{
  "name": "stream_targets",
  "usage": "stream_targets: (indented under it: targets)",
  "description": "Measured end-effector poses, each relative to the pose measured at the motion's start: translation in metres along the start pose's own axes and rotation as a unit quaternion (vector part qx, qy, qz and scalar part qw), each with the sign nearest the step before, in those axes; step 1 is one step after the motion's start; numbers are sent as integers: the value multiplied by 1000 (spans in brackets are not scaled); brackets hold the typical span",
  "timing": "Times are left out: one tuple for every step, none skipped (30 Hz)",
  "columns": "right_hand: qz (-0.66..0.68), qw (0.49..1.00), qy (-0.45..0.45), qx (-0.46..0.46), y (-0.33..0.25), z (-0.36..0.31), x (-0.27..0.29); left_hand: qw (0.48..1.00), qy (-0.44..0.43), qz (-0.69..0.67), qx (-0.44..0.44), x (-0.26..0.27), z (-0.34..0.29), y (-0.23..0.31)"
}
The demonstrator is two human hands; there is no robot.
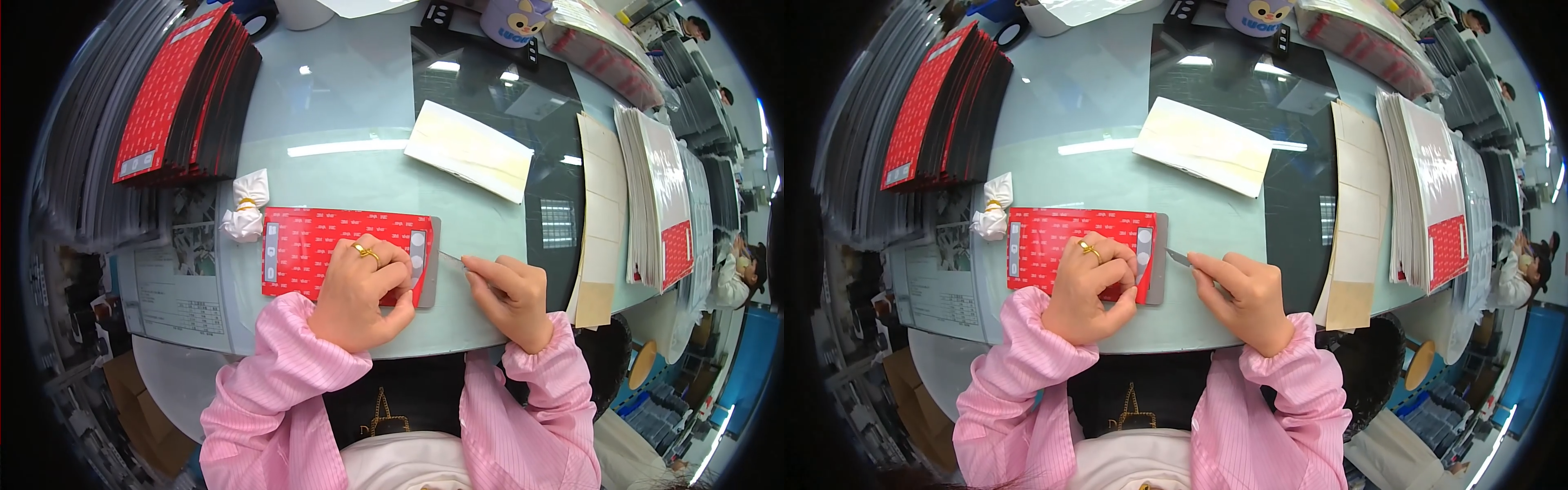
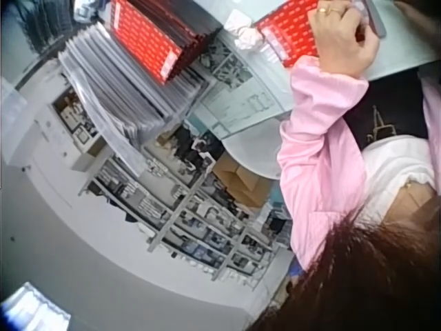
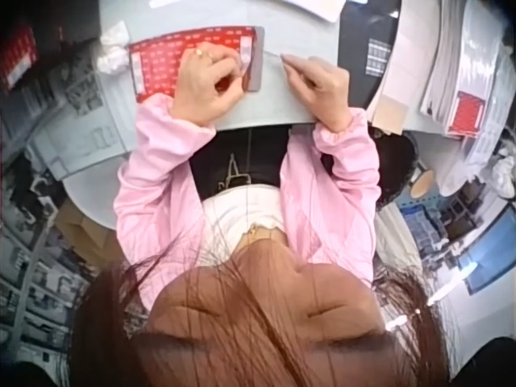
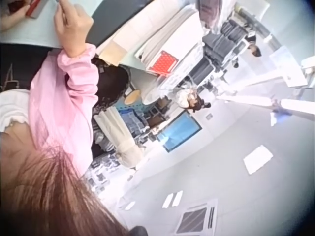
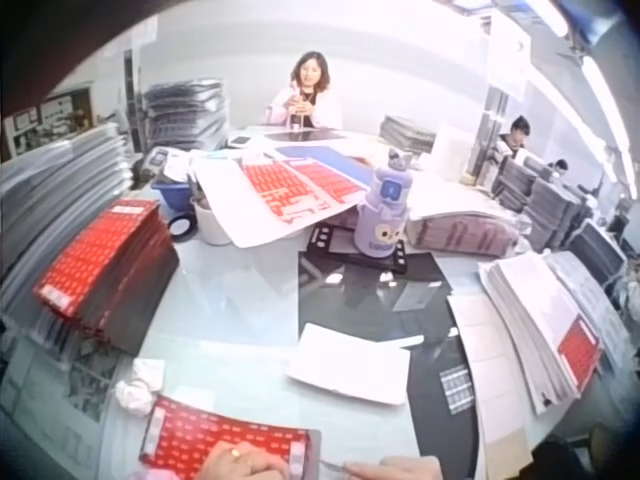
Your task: Applying red adhesive tape or protective backing to electronic components at a factory workbench.
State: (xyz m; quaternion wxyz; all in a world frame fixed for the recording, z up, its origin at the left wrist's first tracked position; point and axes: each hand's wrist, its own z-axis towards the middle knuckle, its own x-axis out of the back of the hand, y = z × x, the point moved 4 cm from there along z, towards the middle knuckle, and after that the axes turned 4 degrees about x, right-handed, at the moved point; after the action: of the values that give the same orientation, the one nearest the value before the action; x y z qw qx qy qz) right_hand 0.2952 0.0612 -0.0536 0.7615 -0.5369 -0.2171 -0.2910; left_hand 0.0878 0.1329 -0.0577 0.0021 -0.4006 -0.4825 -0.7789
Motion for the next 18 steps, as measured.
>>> stream_targets:
  targets:
    - [-11,1000,-2,4,-1,0,0,1000,0,-1,3,0,0,0]
    - [-11,1000,-2,4,0,0,0,1000,1,-2,6,0,0,0]
    - [4,1000,8,-12,3,-2,1,1000,1,-2,5,1,0,-1]
    - [19,999,17,-28,5,-4,2,1000,-1,-7,3,0,-1,-1]
    - [19,999,17,-28,5,-5,3,1000,-4,-13,2,0,-1,-2]
    - [17,999,18,-26,3,-6,5,1000,-4,-13,3,2,-1,-3]
    - [15,999,18,-24,2,-8,7,999,-26,-17,-6,4,-2,-2]
    - [17,999,18,-25,2,-10,9,999,-47,-22,-15,5,-2,-1]
    - [6,1000,19,-14,1,-12,11,998,-49,-22,-13,8,-3,-2]
    - [-4,1000,20,-3,1,-14,11,996,-77,-31,-25,9,-5,-3]
    - [-2,1000,20,-7,1,-14,11,993,-106,-40,-37,9,-7,-2]
    - [-2,1000,6,15,1,-14,10,993,-109,-40,-35,10,-7,-3]
    - [-4,999,-8,37,-1,-14,9,992,-112,-44,-38,11,-6,-2]
    - [-3,999,-8,33,0,-14,11,991,-114,-48,-42,12,-5,-2]
    - [-1,999,-28,40,1,-13,11,991,-117,-50,-41,12,-5,-1]
    - [3,998,-48,48,1,-12,10,991,-118,-52,-39,12,-5,-2]
    - [4,998,-49,47,2,-11,10,991,-120,-54,-37,12,-5,-2]
    - [5,997,-58,54,2,-10,10,991,-120,-54,-36,12,-4,-3]
